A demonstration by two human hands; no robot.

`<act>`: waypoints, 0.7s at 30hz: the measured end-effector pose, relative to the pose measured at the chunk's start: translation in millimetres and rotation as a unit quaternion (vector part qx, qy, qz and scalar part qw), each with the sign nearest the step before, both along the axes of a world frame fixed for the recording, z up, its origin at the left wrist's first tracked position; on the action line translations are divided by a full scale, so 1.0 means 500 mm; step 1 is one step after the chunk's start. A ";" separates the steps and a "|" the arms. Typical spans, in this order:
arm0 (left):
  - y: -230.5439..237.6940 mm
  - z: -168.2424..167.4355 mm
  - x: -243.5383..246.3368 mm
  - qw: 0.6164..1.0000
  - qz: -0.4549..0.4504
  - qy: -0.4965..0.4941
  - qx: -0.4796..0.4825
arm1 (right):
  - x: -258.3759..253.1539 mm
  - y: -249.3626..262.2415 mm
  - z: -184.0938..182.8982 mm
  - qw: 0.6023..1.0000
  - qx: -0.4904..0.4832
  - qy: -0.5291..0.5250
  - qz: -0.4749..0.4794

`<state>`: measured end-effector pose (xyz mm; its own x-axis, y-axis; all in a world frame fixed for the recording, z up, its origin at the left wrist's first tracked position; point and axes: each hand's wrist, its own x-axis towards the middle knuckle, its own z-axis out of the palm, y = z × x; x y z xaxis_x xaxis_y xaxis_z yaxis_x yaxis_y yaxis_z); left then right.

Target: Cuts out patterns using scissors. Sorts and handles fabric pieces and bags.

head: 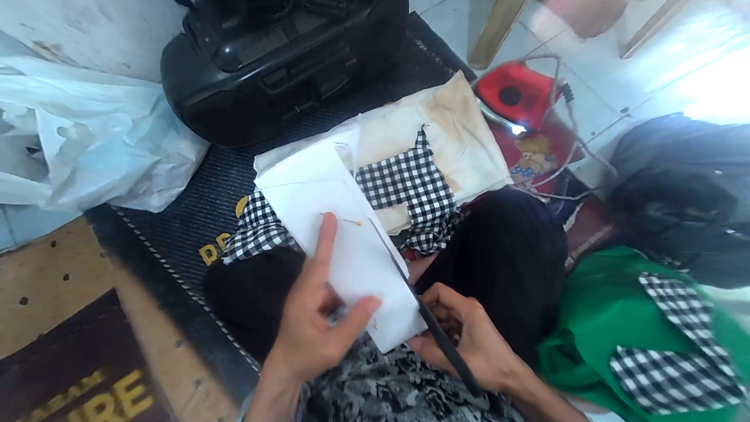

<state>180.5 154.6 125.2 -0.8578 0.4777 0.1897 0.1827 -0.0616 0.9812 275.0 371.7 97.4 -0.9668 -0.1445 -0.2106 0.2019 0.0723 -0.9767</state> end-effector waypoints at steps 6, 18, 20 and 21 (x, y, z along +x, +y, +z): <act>0.004 -0.003 0.005 1.000 -0.004 0.004 -0.013 | -0.008 0.003 0.010 1.000 0.022 -0.004 0.008; 0.007 -0.012 0.005 1.000 -0.010 0.005 -0.020 | -0.004 0.000 0.009 0.999 0.042 0.007 -0.016; 0.006 -0.013 0.005 1.000 -0.008 0.002 -0.020 | -0.002 -0.002 0.007 0.999 0.042 0.009 -0.024; 0.006 -0.014 0.005 1.000 -0.008 0.001 -0.020 | -0.002 -0.003 0.006 0.999 0.041 0.009 -0.027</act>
